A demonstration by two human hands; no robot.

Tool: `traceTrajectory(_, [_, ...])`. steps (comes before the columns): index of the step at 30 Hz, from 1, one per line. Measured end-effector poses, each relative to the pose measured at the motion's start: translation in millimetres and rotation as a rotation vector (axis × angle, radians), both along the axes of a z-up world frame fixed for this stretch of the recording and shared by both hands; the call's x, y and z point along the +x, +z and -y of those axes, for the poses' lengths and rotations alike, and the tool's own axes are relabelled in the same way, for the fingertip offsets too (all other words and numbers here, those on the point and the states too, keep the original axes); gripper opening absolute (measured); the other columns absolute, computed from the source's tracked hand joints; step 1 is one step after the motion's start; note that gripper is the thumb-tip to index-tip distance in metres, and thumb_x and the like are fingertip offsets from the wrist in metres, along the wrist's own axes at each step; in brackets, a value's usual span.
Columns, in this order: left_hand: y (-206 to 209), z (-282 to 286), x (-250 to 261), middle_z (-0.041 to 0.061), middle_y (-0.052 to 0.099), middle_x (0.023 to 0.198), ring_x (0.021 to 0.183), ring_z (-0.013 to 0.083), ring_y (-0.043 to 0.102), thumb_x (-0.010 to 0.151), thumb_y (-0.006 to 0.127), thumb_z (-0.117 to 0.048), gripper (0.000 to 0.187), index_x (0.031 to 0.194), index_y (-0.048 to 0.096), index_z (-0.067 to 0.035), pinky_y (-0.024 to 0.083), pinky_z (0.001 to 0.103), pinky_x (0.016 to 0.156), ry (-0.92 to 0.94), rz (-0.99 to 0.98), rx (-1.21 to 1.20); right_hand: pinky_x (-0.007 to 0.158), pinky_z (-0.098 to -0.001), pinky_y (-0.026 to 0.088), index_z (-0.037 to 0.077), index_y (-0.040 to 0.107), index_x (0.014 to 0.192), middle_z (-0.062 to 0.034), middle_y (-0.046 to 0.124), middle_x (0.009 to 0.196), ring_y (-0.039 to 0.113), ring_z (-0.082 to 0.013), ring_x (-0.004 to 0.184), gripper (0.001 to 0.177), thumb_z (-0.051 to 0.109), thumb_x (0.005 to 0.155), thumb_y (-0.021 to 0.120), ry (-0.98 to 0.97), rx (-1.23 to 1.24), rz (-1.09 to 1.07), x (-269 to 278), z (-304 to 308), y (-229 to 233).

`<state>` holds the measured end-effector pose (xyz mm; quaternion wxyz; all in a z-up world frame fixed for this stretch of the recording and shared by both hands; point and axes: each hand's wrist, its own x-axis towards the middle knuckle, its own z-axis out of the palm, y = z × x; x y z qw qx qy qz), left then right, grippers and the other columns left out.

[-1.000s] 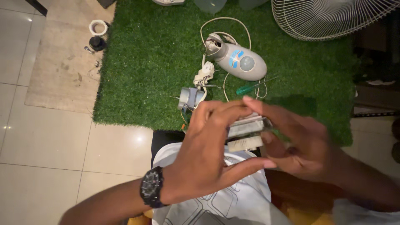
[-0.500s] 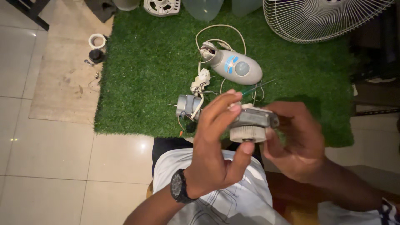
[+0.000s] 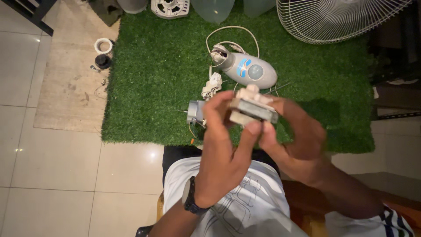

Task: The person disassembles a small electrical device using a screwdriver, removes internal components, and manipulates wires and parts on a green mat. They then handle a white handheld device and continue working with the screwdriver.

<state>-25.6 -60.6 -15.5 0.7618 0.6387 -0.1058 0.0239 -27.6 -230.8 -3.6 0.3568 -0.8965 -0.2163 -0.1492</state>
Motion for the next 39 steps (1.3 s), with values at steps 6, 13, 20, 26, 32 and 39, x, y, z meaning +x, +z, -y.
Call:
traceTrajectory(6, [9, 1, 5, 0.019, 0.064, 0.128, 0.115, 0.024, 0.068, 0.105, 0.058, -0.03, 0.067, 0.153, 0.027, 0.006, 0.055, 0.035, 0.1, -0.053, -0.108, 0.109, 0.087, -0.0398, 0.058, -0.003, 0.047, 0.132, -0.0235, 0.066, 0.12, 0.071, -0.0343, 0.106, 0.048, 0.013, 0.093, 0.071, -0.013, -0.074, 0.038, 10, -4, -15])
traceTrajectory(13, [11, 5, 17, 0.017, 0.064, 0.116, 0.092, 0.0293, 0.068, 0.087, 0.079, -0.036, 0.062, 0.132, 0.057, 0.002, 0.055, 0.037, 0.077, 0.178, -0.052, 0.43, 0.102, -0.0287, 0.051, 0.0, 0.047, 0.136, -0.0099, 0.062, 0.125, 0.06, -0.0141, 0.114, 0.032, 0.004, 0.107, 0.059, -0.016, 0.49, -0.228, 10, -9, -44])
traceTrajectory(20, [2, -3, 24, 0.018, 0.064, 0.129, 0.109, 0.0288, 0.073, 0.088, 0.087, -0.032, 0.052, 0.125, 0.065, -0.002, 0.06, 0.037, 0.09, 0.379, 0.274, 0.542, 0.097, -0.0236, 0.05, 0.002, 0.046, 0.138, -0.0052, 0.059, 0.122, 0.059, -0.0079, 0.106, 0.024, 0.01, 0.116, 0.048, -0.016, 0.612, -0.216, 14, -14, -68])
traceTrajectory(26, [-8, -6, 22, 0.014, 0.072, 0.123, 0.101, 0.0254, 0.075, 0.094, 0.083, -0.022, 0.043, 0.129, 0.067, -0.003, 0.061, 0.033, 0.088, 0.341, 0.295, 0.53, 0.089, -0.0223, 0.049, 0.001, 0.047, 0.138, -0.0042, 0.06, 0.116, 0.058, -0.0067, 0.102, 0.027, 0.005, 0.113, 0.052, -0.031, 0.698, -0.35, 13, -19, -78])
traceTrajectory(32, [-12, -3, 20, 0.016, 0.069, 0.13, 0.111, 0.026, 0.073, 0.096, 0.083, -0.019, 0.047, 0.136, 0.064, -0.003, 0.06, 0.032, 0.093, 0.323, 0.277, 0.517, 0.09, -0.023, 0.052, 0.0, 0.047, 0.138, -0.004, 0.061, 0.116, 0.06, -0.0082, 0.103, 0.028, 0.001, 0.111, 0.055, -0.035, 0.595, -0.27, 11, -21, -73])
traceTrajectory(39, [-11, 12, 16, 0.008, 0.063, 0.134, 0.114, 0.0169, 0.069, 0.088, 0.08, -0.021, 0.067, 0.145, 0.049, -0.006, 0.064, 0.029, 0.086, 0.124, -0.127, -0.009, 0.091, -0.0271, 0.056, -0.005, 0.056, 0.132, -0.0157, 0.067, 0.117, 0.067, -0.015, 0.103, 0.029, -0.002, 0.105, 0.066, -0.106, 0.394, 0.036, 9, -21, -63])
